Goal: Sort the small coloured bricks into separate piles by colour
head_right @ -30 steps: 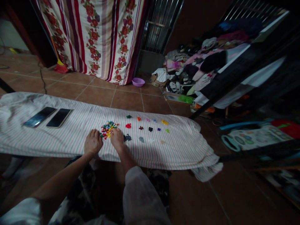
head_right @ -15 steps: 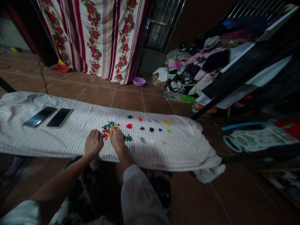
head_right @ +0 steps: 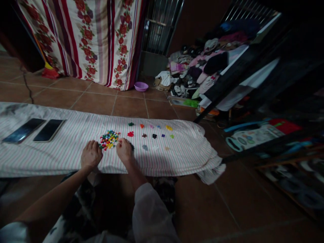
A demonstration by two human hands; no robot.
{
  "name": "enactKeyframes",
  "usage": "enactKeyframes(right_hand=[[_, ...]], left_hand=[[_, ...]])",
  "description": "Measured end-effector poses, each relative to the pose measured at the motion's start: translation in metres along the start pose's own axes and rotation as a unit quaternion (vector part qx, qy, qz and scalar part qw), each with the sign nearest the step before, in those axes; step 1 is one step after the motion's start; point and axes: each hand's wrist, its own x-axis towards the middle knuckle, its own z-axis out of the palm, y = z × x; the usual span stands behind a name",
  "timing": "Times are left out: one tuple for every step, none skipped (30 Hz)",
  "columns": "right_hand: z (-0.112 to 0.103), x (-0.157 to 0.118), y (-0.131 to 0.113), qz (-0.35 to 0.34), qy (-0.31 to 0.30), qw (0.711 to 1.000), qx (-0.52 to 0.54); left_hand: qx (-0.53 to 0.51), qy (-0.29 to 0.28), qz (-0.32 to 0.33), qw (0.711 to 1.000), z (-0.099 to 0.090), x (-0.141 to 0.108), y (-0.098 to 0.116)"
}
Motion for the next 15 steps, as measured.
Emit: enactKeyframes(right_hand=[[-0.004, -0.002, 0.009, 0.000, 0.015, 1.000, 0.013], [-0.010, -0.005, 0.018, -0.002, 0.032, 0.999, 0.026], [-0.016, -0.007, 0.028, -0.002, 0.050, 0.998, 0.038], [-0.023, -0.008, 0.039, -0.002, 0.069, 0.996, 0.050], [-0.030, -0.010, 0.050, 0.000, 0.087, 0.994, 0.060], [-0.039, -0.012, 0.062, 0.004, 0.107, 0.992, 0.067], [-0.048, -0.013, 0.074, 0.009, 0.125, 0.990, 0.072], [-0.057, -0.015, 0.086, 0.018, 0.141, 0.987, 0.075], [-0.067, -0.017, 0.097, 0.033, 0.159, 0.984, 0.075], [-0.076, -0.019, 0.108, 0.048, 0.176, 0.980, 0.073], [-0.086, -0.022, 0.118, 0.062, 0.192, 0.977, 0.070], [-0.095, -0.025, 0.127, 0.075, 0.206, 0.973, 0.067], [-0.103, -0.027, 0.136, 0.087, 0.217, 0.970, 0.064], [-0.111, -0.030, 0.145, 0.099, 0.226, 0.967, 0.058], [-0.118, -0.033, 0.152, 0.110, 0.232, 0.965, 0.051]], left_hand=[[0.002, -0.001, 0.000, 1.000, 0.000, 0.000, 0.000], [0.003, -0.002, 0.000, 1.000, 0.000, 0.000, -0.001], [0.002, -0.003, 0.001, 1.000, 0.001, 0.000, -0.002], [0.001, -0.004, 0.002, 1.000, 0.001, 0.001, -0.002], [-0.002, -0.006, 0.004, 1.000, 0.001, 0.001, -0.003], [-0.006, -0.007, 0.005, 1.000, 0.001, 0.001, -0.004], [-0.011, -0.006, 0.006, 1.000, 0.002, 0.001, -0.004], [-0.016, -0.004, 0.008, 1.000, 0.002, 0.001, -0.005], [-0.019, -0.003, 0.011, 1.000, 0.002, 0.001, -0.005], [-0.020, -0.001, 0.015, 1.000, 0.002, 0.001, -0.006], [-0.020, -0.001, 0.019, 1.000, 0.002, 0.001, -0.006], [-0.016, 0.001, 0.021, 1.000, 0.002, 0.001, -0.006], [-0.012, 0.001, 0.023, 1.000, 0.002, 0.001, -0.006], [-0.006, 0.003, 0.022, 1.000, 0.001, 0.001, -0.005], [-0.001, 0.004, 0.022, 1.000, 0.001, 0.001, -0.005]])
